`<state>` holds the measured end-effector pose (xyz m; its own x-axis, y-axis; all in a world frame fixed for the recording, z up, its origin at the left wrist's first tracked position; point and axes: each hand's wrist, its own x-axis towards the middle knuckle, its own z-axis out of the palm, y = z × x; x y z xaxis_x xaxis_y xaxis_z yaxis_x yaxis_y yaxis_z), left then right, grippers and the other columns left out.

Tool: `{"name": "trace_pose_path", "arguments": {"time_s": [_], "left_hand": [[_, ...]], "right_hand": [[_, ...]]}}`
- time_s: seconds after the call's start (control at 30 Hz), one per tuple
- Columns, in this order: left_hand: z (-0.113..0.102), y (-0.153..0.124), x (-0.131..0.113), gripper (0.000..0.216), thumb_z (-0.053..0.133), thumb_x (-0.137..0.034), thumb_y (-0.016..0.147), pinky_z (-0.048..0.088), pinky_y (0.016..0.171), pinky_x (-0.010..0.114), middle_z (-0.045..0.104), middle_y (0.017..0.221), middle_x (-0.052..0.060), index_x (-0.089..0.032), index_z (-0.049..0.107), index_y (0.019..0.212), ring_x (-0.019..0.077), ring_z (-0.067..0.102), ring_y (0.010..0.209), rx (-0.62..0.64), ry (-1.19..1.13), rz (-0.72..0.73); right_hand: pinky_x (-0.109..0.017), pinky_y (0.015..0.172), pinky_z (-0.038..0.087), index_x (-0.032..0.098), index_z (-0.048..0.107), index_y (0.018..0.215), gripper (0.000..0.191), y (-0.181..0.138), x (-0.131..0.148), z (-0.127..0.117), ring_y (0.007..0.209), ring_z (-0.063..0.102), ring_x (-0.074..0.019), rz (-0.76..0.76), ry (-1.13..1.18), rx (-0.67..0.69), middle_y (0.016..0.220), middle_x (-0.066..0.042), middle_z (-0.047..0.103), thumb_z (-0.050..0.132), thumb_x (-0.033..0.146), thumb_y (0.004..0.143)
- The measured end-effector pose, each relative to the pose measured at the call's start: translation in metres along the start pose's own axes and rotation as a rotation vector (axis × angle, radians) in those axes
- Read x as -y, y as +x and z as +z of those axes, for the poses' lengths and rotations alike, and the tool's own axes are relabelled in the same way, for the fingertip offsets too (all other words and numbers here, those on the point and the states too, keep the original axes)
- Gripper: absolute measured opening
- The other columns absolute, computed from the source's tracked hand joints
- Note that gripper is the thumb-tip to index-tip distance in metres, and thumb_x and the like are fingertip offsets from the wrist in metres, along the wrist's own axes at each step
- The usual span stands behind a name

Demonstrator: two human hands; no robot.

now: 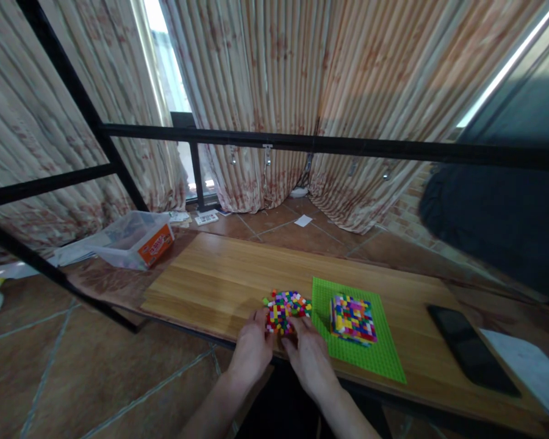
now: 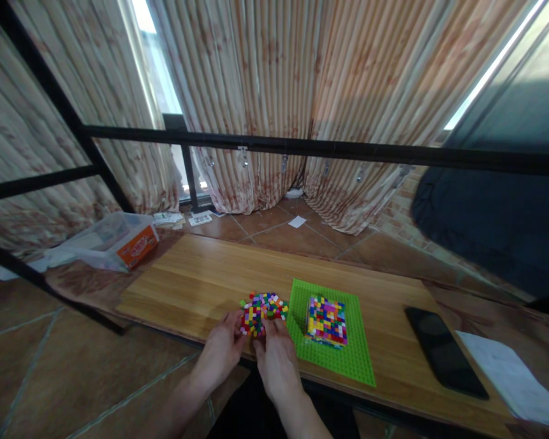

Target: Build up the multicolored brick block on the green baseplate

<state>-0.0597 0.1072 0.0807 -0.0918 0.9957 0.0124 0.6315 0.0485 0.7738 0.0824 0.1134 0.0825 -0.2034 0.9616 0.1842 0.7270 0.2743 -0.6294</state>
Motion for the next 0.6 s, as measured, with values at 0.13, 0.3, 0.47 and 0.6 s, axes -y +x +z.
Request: {"name": "trace_pose_path", "arguments": {"time_s": [0.13, 0.3, 0.47, 0.6], "left_hand": [[0.005, 0.0, -0.004, 0.04, 0.048, -0.006, 0.076, 0.044, 0.083, 0.031, 0.061, 0.104, 0.008, -0.018, 0.053, 0.114, 0.0202, 0.059, 0.093, -0.014, -0.046, 0.009], [0.013, -0.002, -0.004, 0.042, 0.048, -0.006, 0.076, 0.043, 0.088, 0.032, 0.062, 0.104, 0.007, -0.02, 0.053, 0.115, 0.0208, 0.058, 0.099, -0.039, -0.082, 0.021], [0.016, -0.003, -0.007, 0.041, 0.048, -0.008, 0.077, 0.044, 0.088, 0.034, 0.061, 0.107, 0.008, -0.019, 0.052, 0.117, 0.0213, 0.058, 0.098, -0.001, -0.072, 0.021], [0.013, -0.003, -0.014, 0.042, 0.046, -0.004, 0.075, 0.043, 0.089, 0.032, 0.059, 0.108, 0.008, -0.02, 0.055, 0.113, 0.0202, 0.058, 0.097, 0.056, -0.054, 0.061]], "right_hand": [[-0.034, 0.083, 0.048, 0.021, 0.063, 0.106, 0.034, 0.003, -0.004, 0.007, 0.09, 0.061, -0.0221, -0.01, 0.014, -0.036, 0.1, -0.008, 0.062, 0.048, 0.011, 0.076], [-0.033, 0.082, 0.048, 0.021, 0.064, 0.105, 0.035, 0.007, -0.01, 0.008, 0.088, 0.062, -0.0204, -0.024, 0.034, -0.028, 0.1, -0.008, 0.063, 0.044, 0.01, 0.078], [-0.031, 0.084, 0.048, 0.021, 0.064, 0.105, 0.038, 0.007, -0.012, 0.005, 0.09, 0.062, -0.0194, -0.043, 0.066, -0.027, 0.101, -0.007, 0.063, 0.043, 0.008, 0.077], [-0.028, 0.081, 0.048, 0.02, 0.066, 0.1, 0.039, 0.008, -0.01, -0.001, 0.091, 0.062, -0.0185, -0.047, 0.109, 0.03, 0.101, -0.007, 0.063, 0.041, 0.004, 0.075]]}}
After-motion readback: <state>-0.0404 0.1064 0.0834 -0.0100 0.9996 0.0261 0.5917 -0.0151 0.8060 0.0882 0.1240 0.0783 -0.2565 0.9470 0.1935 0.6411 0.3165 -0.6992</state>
